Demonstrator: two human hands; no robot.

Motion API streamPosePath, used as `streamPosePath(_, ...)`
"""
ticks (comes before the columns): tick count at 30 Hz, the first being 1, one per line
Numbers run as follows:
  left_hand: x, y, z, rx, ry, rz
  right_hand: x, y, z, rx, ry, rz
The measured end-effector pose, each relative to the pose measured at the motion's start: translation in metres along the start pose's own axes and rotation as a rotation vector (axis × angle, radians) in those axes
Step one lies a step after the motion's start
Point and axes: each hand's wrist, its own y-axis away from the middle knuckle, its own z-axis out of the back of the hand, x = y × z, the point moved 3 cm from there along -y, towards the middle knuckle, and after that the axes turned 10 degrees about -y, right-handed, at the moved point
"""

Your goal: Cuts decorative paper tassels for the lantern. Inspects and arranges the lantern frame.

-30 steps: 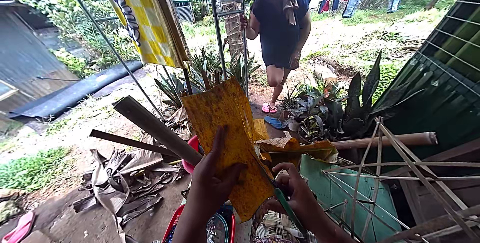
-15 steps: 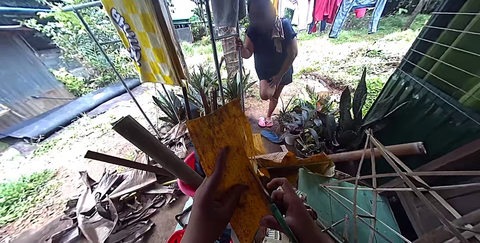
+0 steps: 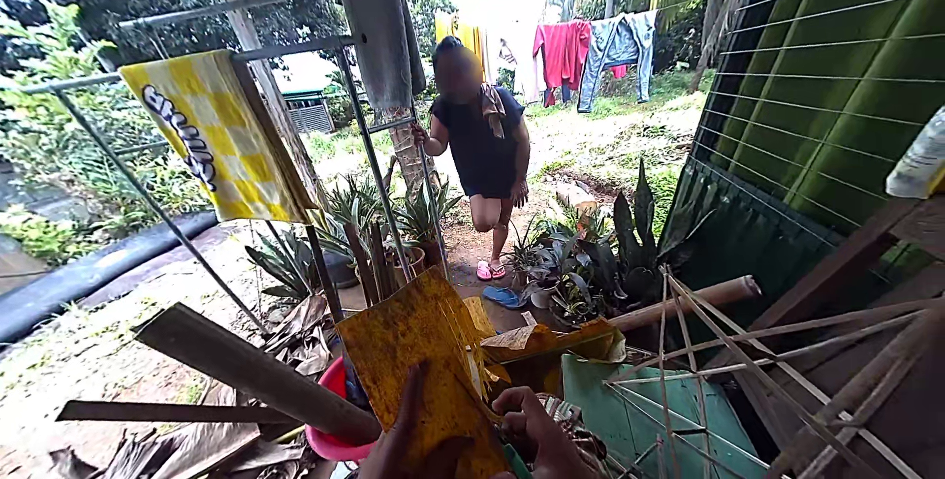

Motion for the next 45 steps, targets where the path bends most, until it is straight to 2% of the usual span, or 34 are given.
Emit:
streamPosePath(20, 0.002, 0.003, -0.009, 0.004, -0.019, 0.030, -0.006, -0.004, -0.001, -0.056, -0.042, 0.093)
streamPosePath(24, 0.004, 0.006, -0.003, -0.069, -0.062, 0.014, -0.004, -0.004, -0.001, -0.048, 0.056, 0.134)
streamPosePath(34, 0.005, -0.010, 0.006, -0.148, 0.202, 0.030, 0.000, 0.002, 0.010, -0.059, 0.212, 0.200)
streamPosePath(38, 0.006, -0.013, 0.005, -0.190, 0.123, 0.053, 0.001, 0.004, 0.010, -0.054, 0.191, 0.146)
streamPosePath(45, 0.004, -0.009, -0.002, -0.221, 0.075, 0.120, -0.001, 0.005, 0.008, -0.039, 0.153, 0.168)
